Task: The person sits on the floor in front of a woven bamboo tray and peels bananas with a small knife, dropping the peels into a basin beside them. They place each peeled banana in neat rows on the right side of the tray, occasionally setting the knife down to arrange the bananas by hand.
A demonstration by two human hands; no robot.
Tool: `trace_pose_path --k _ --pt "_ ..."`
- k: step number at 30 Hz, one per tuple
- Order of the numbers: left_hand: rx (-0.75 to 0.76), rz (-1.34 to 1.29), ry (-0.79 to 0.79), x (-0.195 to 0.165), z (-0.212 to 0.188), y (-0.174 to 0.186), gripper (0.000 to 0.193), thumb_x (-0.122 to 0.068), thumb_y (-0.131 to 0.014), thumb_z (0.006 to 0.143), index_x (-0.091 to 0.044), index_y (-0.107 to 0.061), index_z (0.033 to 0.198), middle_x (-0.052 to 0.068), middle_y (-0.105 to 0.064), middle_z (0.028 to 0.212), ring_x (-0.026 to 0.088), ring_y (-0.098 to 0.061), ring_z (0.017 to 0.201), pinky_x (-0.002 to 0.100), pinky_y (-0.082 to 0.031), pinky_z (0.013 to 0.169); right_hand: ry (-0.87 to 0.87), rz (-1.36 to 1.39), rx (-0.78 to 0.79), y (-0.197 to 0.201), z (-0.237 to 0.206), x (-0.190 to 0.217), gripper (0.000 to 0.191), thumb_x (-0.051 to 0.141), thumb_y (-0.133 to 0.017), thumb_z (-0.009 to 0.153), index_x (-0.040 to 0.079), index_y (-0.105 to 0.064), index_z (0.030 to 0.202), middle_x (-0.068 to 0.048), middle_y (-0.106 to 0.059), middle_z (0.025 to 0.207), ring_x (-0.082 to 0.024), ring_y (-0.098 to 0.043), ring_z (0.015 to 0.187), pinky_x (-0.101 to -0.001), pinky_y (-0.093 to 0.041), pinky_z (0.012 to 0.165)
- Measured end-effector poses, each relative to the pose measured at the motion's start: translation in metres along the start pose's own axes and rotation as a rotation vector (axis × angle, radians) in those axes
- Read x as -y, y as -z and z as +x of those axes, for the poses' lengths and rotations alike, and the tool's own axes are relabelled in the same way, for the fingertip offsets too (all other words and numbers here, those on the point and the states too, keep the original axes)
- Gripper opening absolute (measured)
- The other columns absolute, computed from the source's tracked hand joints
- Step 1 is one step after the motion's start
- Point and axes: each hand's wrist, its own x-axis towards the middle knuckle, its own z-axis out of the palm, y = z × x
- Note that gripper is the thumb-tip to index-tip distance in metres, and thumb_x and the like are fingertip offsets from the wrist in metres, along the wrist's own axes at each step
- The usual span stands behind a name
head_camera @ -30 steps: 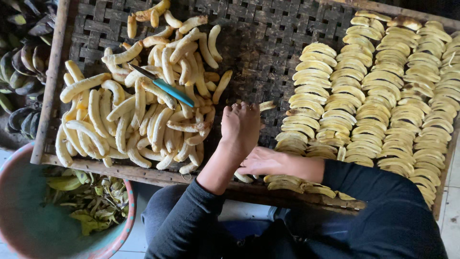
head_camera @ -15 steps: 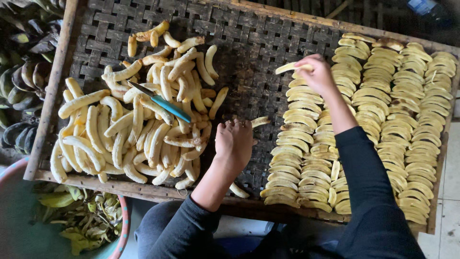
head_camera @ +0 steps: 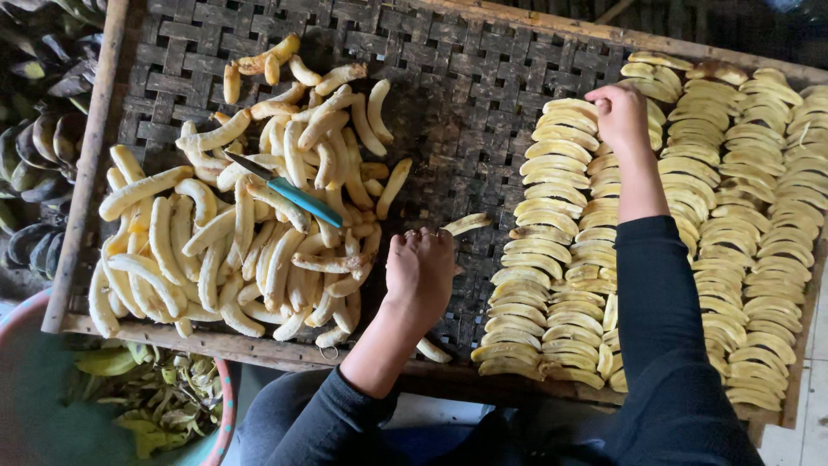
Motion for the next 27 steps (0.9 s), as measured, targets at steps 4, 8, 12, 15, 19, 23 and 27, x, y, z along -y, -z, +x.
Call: trace_pose_path --k 4,8,12,15,19,23,27 --pt "0.055 -0.062 0.022 0.004 0.001 0.004 0.047 -0.043 -0.066 0.094 -0.007 -0.06 0.124 0.012 -0.067 0.115 0.029 -0.062 0.112 0.041 -0.046 0.091 0.037 -0.076 -0.121 -0.014 -0.013 0.053 0.023 -0.011 -0.061 0.092 0.004 -0.068 0.107 -0.015 -0.061 0.113 -0.032 -0.064 0.102 -0.0399 -0.055 0.087" --pt "-0.165 -0.021 0.07 0.007 0.007 0.01 0.028 -0.017 -0.067 0.09 -0.012 -0.065 0.117 0.009 -0.07 0.113 0.027 -0.067 0.109 0.042 -0.05 0.09 0.447 0.376 0.304 -0.058 -0.102 0.172 0.008 0.009 -0.062 0.09 0.005 -0.063 0.097 -0.011 -0.064 0.093 -0.026 -0.066 0.083 -0.0382 -0.057 0.073" --pt "-0.326 -0.216 0.034 0.005 0.012 0.018 0.022 -0.019 -0.063 0.091 -0.01 -0.065 0.111 0.011 -0.071 0.108 0.029 -0.069 0.102 0.045 -0.052 0.086 0.353 0.393 0.973 -0.074 -0.219 0.255 0.036 0.042 -0.057 0.098 0.009 -0.065 0.111 -0.015 -0.073 0.09 -0.033 -0.071 0.08 -0.0446 -0.058 0.072" --pt "-0.373 -0.271 -0.033 -0.004 0.015 0.017 0.019 -0.014 -0.06 0.092 -0.01 -0.065 0.11 0.011 -0.071 0.107 0.029 -0.07 0.102 0.046 -0.052 0.089 0.476 0.502 0.737 -0.082 -0.258 0.272 0.046 0.04 -0.062 0.091 0.007 -0.064 0.122 -0.021 -0.07 0.117 -0.039 -0.066 0.106 -0.0479 -0.053 0.086" --pt "-0.343 -0.291 -0.086 -0.025 0.026 -0.003 0.022 -0.013 -0.06 0.092 -0.011 -0.064 0.114 0.011 -0.071 0.109 0.029 -0.069 0.104 0.045 -0.052 0.088 0.005 0.33 1.229 -0.093 -0.273 0.273 0.048 0.041 -0.062 0.091 0.007 -0.061 0.124 -0.018 -0.067 0.122 -0.035 -0.061 0.118 -0.0478 -0.048 0.099" --pt "-0.25 -0.205 -0.044 -0.032 0.048 -0.037 0.032 -0.018 -0.066 0.087 -0.011 -0.062 0.119 0.011 -0.069 0.11 0.029 -0.068 0.106 0.045 -0.052 0.087 0.225 0.326 1.054 -0.098 -0.283 0.274 0.036 0.028 -0.057 0.099 0.002 -0.062 0.124 -0.024 -0.066 0.121 -0.04 -0.061 0.113 -0.0516 -0.05 0.092" --pt "-0.157 -0.136 0.043 -0.008 0.093 -0.058 0.043 -0.027 -0.072 0.084 -0.011 -0.061 0.122 0.011 -0.068 0.115 0.03 -0.066 0.11 0.043 -0.053 0.086 0.564 -0.06 1.006 -0.098 -0.281 0.267 0.033 0.017 -0.056 0.095 -0.004 -0.062 0.12 -0.024 -0.067 0.11 -0.041 -0.061 0.11 -0.0492 -0.057 0.081"
